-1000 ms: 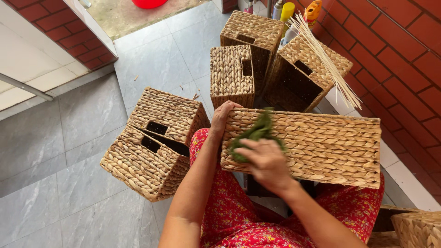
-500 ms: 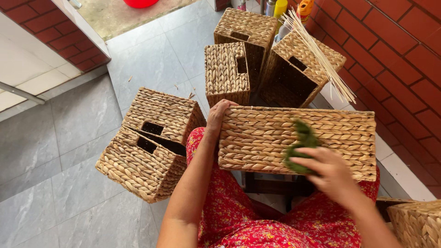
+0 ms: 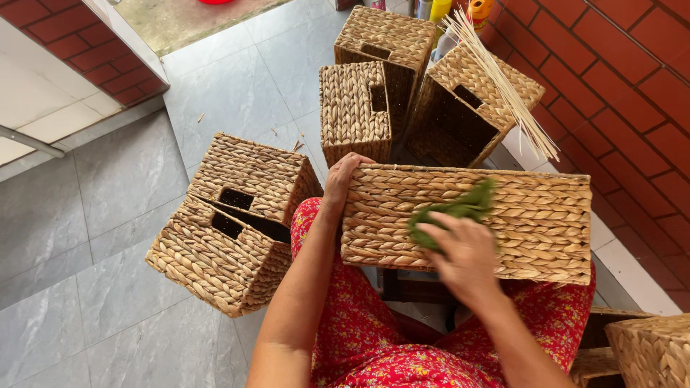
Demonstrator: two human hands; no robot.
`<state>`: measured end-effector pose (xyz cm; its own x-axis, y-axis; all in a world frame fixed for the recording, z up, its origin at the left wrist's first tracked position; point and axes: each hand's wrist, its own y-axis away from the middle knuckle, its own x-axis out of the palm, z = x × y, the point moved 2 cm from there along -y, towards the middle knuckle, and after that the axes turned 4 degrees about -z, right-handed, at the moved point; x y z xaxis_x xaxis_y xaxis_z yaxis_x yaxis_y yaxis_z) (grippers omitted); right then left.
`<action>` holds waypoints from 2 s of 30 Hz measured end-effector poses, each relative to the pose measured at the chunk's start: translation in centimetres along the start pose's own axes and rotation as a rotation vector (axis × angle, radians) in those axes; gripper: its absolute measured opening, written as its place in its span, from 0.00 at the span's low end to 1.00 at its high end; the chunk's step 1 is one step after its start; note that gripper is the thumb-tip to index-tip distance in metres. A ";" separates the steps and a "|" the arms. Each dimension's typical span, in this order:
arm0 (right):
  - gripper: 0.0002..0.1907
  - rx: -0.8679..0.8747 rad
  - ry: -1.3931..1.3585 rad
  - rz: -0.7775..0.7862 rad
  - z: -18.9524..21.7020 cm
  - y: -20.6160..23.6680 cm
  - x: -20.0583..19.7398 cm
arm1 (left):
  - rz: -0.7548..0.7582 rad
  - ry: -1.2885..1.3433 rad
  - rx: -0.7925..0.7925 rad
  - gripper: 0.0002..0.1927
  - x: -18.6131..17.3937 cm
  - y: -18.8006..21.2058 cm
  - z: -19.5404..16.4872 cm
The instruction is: The person sits on the floor and wipes woven water-hyacinth storage baskets with a green cloth, turning each basket to clean its outer sides and interior. They briefly use a knife and scissors to trim stray fibers from a basket edge before resuming wiping.
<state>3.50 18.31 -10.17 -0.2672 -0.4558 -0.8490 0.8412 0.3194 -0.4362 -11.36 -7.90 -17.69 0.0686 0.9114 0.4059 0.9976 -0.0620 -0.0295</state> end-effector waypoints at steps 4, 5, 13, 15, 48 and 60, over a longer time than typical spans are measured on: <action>0.27 -0.235 -0.180 0.004 7.4 -5.0 2.5 | 0.006 0.038 -0.033 0.20 0.2 0.1 -0.7; 0.27 -0.245 -0.211 0.021 8.0 -5.8 2.6 | -0.007 0.022 -0.043 0.21 0.2 0.1 -0.9; 0.23 -0.093 -0.134 0.065 -0.7 -4.5 1.2 | -0.049 0.073 -0.066 0.21 0.7 0.5 -0.9; 0.23 0.019 -0.020 -0.011 -5.5 -2.4 -1.3 | -0.027 0.071 -0.031 0.20 0.8 0.3 -0.7; 0.31 0.193 -0.023 -0.145 -6.0 -0.7 -5.2 | 0.015 -0.458 0.162 0.27 -2.0 0.4 1.3; 0.18 0.884 0.323 -0.435 -17.3 25.0 -22.9 | -0.277 -0.600 0.647 0.06 2.2 7.9 -3.1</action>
<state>22.57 51.09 -6.77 -0.6341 -0.1000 -0.7667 0.6518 -0.6027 -0.4604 -3.30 -7.63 -14.18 -0.3648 0.9291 -0.0610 0.7704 0.2644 -0.5801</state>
